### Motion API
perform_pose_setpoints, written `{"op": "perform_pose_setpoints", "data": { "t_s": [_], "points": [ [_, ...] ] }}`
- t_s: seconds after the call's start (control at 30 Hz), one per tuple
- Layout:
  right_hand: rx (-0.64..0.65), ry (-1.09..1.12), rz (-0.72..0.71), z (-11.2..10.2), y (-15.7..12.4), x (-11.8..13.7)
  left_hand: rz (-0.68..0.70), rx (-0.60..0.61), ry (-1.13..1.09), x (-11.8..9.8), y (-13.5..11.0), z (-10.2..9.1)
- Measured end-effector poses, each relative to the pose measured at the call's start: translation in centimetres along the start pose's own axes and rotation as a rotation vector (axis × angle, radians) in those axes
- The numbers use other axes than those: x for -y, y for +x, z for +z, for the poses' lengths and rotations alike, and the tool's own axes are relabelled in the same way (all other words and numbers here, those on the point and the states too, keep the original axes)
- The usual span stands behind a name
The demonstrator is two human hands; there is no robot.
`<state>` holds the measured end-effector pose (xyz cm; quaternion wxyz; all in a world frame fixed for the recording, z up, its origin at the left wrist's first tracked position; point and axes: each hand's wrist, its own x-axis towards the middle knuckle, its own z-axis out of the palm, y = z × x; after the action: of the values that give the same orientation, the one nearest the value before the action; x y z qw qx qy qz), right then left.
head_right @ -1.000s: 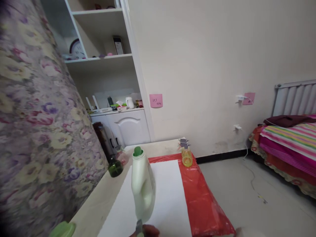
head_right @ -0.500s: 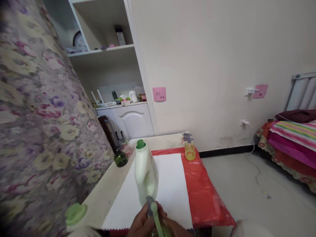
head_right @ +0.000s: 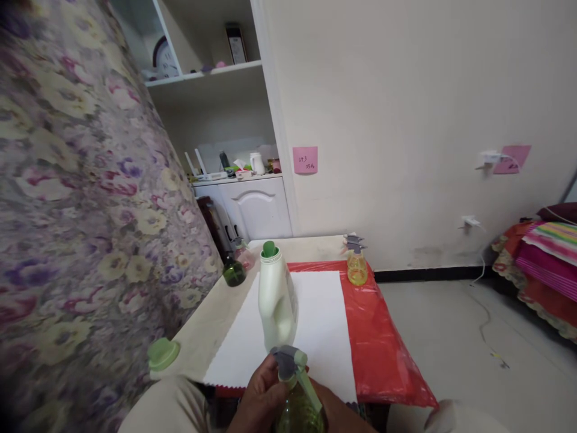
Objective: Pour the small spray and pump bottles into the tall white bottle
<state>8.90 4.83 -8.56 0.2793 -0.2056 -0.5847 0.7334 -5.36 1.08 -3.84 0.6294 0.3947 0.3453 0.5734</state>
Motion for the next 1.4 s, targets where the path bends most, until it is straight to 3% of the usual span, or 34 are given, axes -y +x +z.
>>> {"op": "perform_pose_setpoints", "data": {
  "t_s": [0.13,0.33,0.6,0.77,0.93,1.13,1.4],
  "points": [
    [0.028,0.030,-0.015,0.0,1.0,0.3,-0.047,0.062,-0.011,0.1,-0.3,-0.3],
    [0.072,0.067,-0.057,-0.3,0.3,1.0,0.009,-0.075,0.054,1.5,0.3,-1.0],
    [0.099,0.135,-0.117,0.4,-0.1,1.3,0.009,0.036,0.061,0.9,-0.1,-1.3],
    [0.121,0.104,-0.114,0.4,-0.4,2.2,0.029,-0.054,0.084,0.7,0.1,-0.6],
    [0.129,0.118,-0.134,0.0,0.0,0.6,0.019,0.018,0.109,-0.3,-0.3,-0.3],
    [0.129,0.114,-0.123,-0.3,0.0,-0.3,0.033,-0.126,0.077,0.8,-0.1,-0.3],
    [0.130,0.135,-0.156,-0.5,0.1,-0.6,0.033,-0.057,0.011,0.3,-0.3,0.0]
  ]
}}
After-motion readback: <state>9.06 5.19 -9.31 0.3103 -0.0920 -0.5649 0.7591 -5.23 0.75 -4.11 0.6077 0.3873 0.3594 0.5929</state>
